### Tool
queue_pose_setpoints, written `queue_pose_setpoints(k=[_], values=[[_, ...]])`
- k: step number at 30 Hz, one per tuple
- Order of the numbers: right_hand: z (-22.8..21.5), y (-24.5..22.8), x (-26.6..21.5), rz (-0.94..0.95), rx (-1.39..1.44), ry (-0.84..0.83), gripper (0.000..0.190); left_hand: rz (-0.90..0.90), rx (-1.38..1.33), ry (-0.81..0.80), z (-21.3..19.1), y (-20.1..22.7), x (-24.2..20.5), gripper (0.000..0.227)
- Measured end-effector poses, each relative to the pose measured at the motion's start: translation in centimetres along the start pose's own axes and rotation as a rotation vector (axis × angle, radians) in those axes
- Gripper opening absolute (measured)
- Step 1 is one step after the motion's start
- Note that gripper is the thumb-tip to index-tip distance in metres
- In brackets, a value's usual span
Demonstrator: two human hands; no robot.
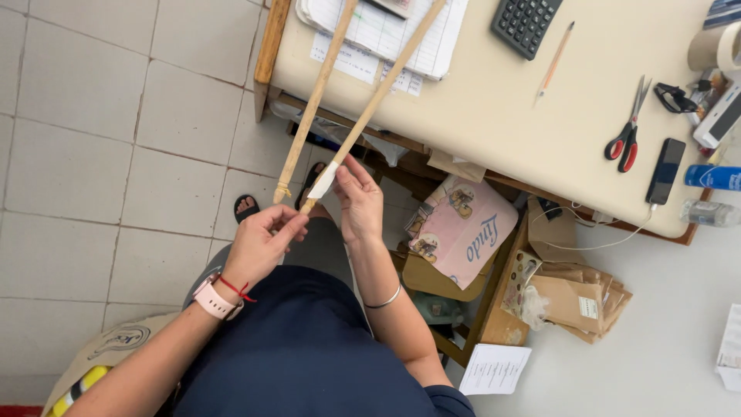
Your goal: The person prepares adhesive tape, cuts a strip with scissors, and wraps it around the base of a feather duster's wooden handle. They then place a small white label into a clear plastic sleeve and attach it to the handle. The person handles two feather dusters and secures the label on one.
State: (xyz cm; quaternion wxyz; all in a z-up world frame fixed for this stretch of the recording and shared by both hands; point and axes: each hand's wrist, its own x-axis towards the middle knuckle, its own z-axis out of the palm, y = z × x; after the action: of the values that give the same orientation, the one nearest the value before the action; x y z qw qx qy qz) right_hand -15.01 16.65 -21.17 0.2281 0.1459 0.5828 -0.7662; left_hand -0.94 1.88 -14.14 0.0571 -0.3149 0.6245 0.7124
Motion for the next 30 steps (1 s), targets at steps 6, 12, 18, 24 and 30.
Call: queue_pose_setpoints(k=[6, 12, 18, 24, 30], values=[[-0.3, -2.8, 1.5, 0.004, 0.064, 0.12, 0.047, 0.111, 0.507, -0.228, -5.1, -3.0, -4.8, 0.023], [1.0, -2.3, -0.9, 0.12, 0.121, 0.178, 0.048, -0.244, 0.72, -0.453, -9.3, -3.3, -6.3, 0.032], [1.1, -0.6, -1.8, 0.101, 0.118, 0.173, 0.053, -0.109, 0.495, -0.233, 0.1, -1.4, 0.3, 0.046], [0.6, -2.5, 2.3, -0.07, 0.171, 0.202, 0.053, 0.091, 0.588, -0.064, 0.1, -2.5, -0.5, 0.043], [1.4, -8.1, 2.6, -0.098, 0.248, 0.28, 0.035, 0.221, 0.659, -0.023, -4.0, -5.2, -4.6, 0.033]])
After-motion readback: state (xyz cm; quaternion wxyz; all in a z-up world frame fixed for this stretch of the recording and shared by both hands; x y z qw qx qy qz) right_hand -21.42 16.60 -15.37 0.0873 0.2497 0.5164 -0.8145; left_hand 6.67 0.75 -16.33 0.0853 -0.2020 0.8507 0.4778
